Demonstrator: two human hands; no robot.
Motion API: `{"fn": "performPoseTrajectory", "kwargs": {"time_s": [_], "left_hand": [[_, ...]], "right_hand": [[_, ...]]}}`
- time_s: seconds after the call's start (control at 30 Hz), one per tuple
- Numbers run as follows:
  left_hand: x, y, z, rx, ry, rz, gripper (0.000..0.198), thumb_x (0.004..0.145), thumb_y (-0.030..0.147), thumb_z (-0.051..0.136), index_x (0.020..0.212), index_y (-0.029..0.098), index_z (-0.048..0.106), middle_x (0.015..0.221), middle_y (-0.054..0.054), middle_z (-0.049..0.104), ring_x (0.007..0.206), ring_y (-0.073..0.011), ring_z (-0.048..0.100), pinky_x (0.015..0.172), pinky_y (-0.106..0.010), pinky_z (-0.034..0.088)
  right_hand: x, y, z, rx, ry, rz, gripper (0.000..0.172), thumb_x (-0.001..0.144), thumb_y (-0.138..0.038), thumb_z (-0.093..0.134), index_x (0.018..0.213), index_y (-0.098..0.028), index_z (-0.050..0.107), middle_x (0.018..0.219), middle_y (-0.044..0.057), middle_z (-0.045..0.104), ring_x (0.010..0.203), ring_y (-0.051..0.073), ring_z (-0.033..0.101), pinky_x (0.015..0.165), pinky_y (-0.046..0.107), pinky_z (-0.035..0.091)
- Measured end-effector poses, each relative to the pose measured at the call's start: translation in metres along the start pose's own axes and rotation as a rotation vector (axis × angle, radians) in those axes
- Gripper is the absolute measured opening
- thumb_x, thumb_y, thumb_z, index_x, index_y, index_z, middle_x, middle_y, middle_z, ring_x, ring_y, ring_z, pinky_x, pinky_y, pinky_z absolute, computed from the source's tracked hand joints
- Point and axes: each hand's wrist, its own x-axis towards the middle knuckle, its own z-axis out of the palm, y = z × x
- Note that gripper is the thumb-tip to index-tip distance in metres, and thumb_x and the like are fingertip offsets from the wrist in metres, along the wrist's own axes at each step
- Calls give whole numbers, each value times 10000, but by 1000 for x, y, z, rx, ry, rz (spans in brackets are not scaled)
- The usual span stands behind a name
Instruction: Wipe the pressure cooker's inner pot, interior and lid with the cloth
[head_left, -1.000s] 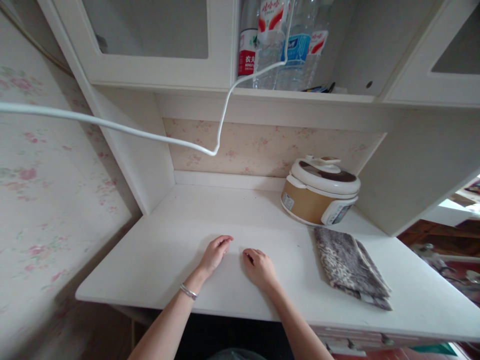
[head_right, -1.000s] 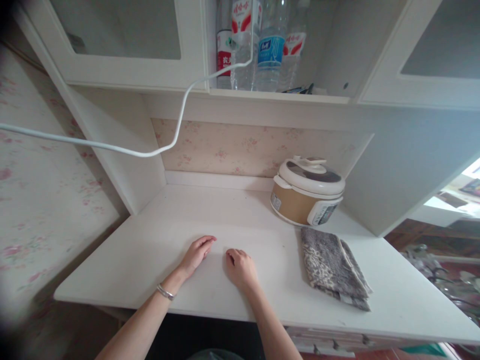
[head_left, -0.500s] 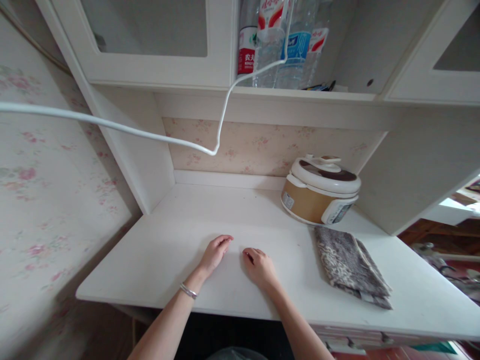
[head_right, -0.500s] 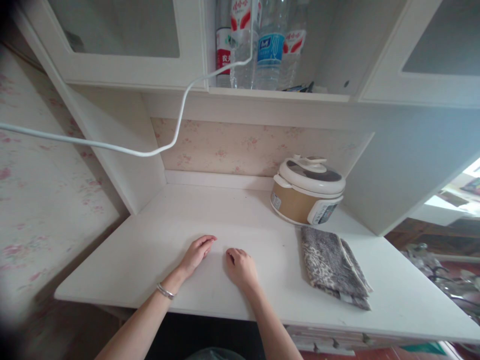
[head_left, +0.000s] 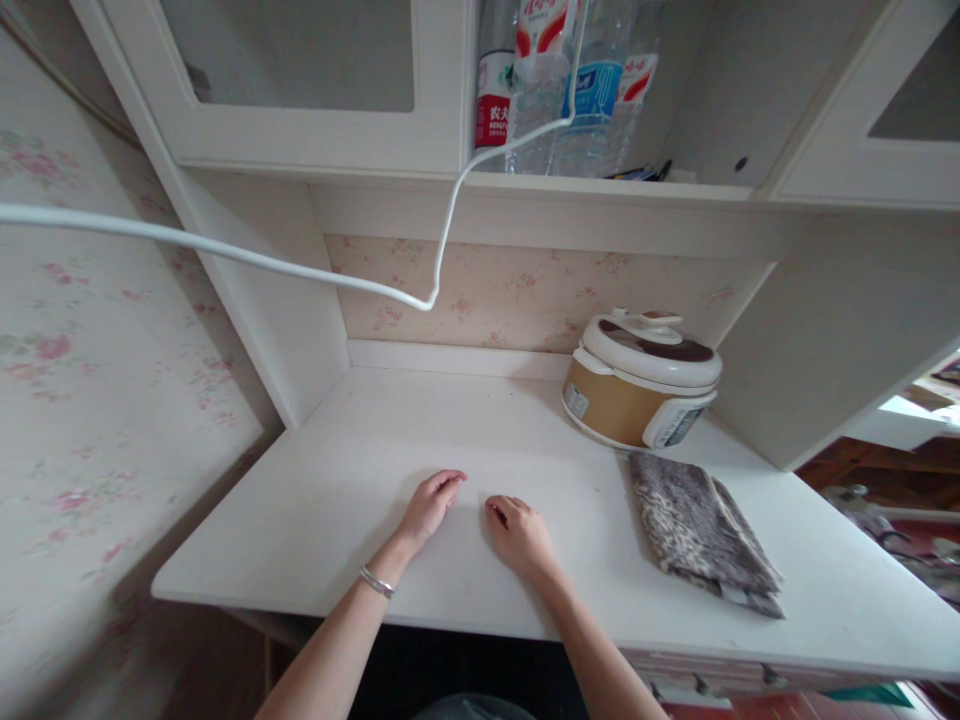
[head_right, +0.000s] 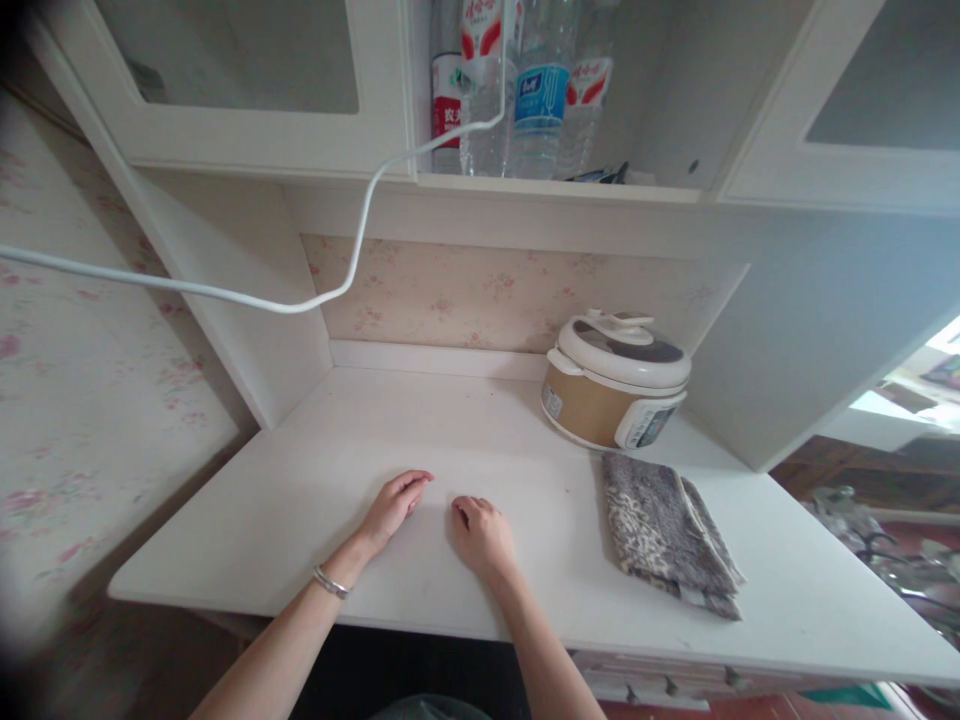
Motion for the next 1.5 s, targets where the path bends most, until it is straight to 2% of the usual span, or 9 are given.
{"fn": "performPoseTrajectory", "kwargs": {"time_s": [0.47, 0.97, 1.27, 1.4, 1.5], "left_hand": [[0, 0, 0, -6, -13, 1, 350, 831, 442, 562, 995, 150, 664, 581, 61, 397, 539, -96, 331, 499, -224, 234], [-3, 8, 1, 30, 6, -35, 406, 792, 493, 562, 985, 153, 671, 593, 50, 424, 547, -110, 366, 506, -233, 250], [-1, 5, 3, -15, -18, -58, 362, 800, 451, 571, 985, 153, 664, 572, 63, 418, 518, -94, 339, 494, -226, 228], [8, 11, 10, -17, -61, -145, 320, 779, 421, 583, 933, 153, 665, 578, 61, 435, 497, -82, 336, 479, -222, 219], [25, 27, 28, -33, -149, -162, 301, 781, 406, 577, 926, 156, 662, 610, 52, 452, 488, -74, 336, 464, -222, 206]], "right_hand": [[1, -1, 0, -8, -6, 6, 255, 941, -255, 424, 976, -246, 676, 939, 19, 708, 874, 155, 632, 768, 223, 405], [0, -10, -8, -22, -41, 35, 266, 943, -244, 421, 980, -233, 685, 944, 28, 710, 888, 155, 634, 783, 226, 417], [-2, -9, -4, -13, -40, 0, 238, 940, -216, 442, 939, -234, 679, 906, 20, 703, 866, 156, 624, 778, 226, 399], [-4, -11, -2, -50, -53, -26, 228, 941, -213, 454, 902, -241, 676, 852, 15, 697, 849, 165, 608, 791, 245, 386], [-3, -12, 0, -86, -62, -34, 216, 937, -209, 466, 881, -246, 671, 826, 10, 693, 832, 171, 598, 785, 259, 379]]}}
